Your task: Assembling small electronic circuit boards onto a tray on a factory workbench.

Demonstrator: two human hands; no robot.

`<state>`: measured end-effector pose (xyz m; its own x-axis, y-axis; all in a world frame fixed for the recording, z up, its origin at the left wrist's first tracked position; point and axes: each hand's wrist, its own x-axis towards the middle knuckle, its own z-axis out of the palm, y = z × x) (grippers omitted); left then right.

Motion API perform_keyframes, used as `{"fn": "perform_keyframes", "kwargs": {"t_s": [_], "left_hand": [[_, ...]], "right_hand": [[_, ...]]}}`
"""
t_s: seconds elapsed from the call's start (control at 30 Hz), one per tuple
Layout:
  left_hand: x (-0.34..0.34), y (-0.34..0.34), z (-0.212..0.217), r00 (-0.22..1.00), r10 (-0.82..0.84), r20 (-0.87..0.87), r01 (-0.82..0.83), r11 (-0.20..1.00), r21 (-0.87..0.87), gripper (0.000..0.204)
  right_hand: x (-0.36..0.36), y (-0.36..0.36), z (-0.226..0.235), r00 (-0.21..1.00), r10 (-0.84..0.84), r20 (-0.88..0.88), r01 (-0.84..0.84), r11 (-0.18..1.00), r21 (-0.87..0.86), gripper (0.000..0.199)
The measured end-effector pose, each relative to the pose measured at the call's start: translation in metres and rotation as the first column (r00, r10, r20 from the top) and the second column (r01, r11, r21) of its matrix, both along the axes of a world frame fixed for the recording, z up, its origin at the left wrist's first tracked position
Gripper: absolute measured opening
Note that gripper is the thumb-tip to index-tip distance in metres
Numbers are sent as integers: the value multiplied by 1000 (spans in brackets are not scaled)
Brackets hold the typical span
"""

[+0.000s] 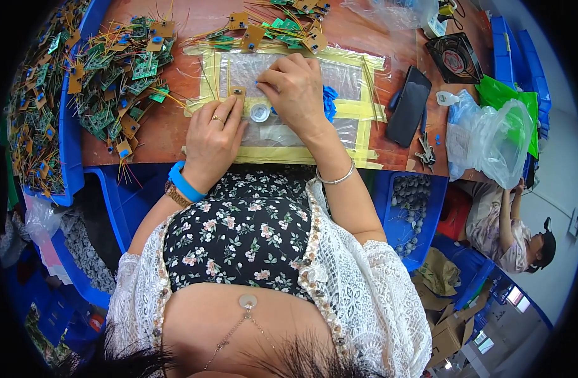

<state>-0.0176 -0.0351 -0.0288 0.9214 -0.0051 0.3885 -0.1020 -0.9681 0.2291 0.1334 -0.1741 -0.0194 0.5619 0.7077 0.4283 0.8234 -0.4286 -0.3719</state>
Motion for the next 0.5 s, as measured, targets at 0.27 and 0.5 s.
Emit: {"fn": "perform_keyframes", "kwargs": {"t_s": [0.27,0.5], "left_hand": [[2,-1,0,1000,4,21,-4,1000,-7,39],[2,-1,-2,1000,1,25,-1,1000,2,36]], "right_hand": [[-14,21,2,949,56,-310,-23,994,108,10],[-10,24,4,931,73,-359,-55,997,59,11]]}}
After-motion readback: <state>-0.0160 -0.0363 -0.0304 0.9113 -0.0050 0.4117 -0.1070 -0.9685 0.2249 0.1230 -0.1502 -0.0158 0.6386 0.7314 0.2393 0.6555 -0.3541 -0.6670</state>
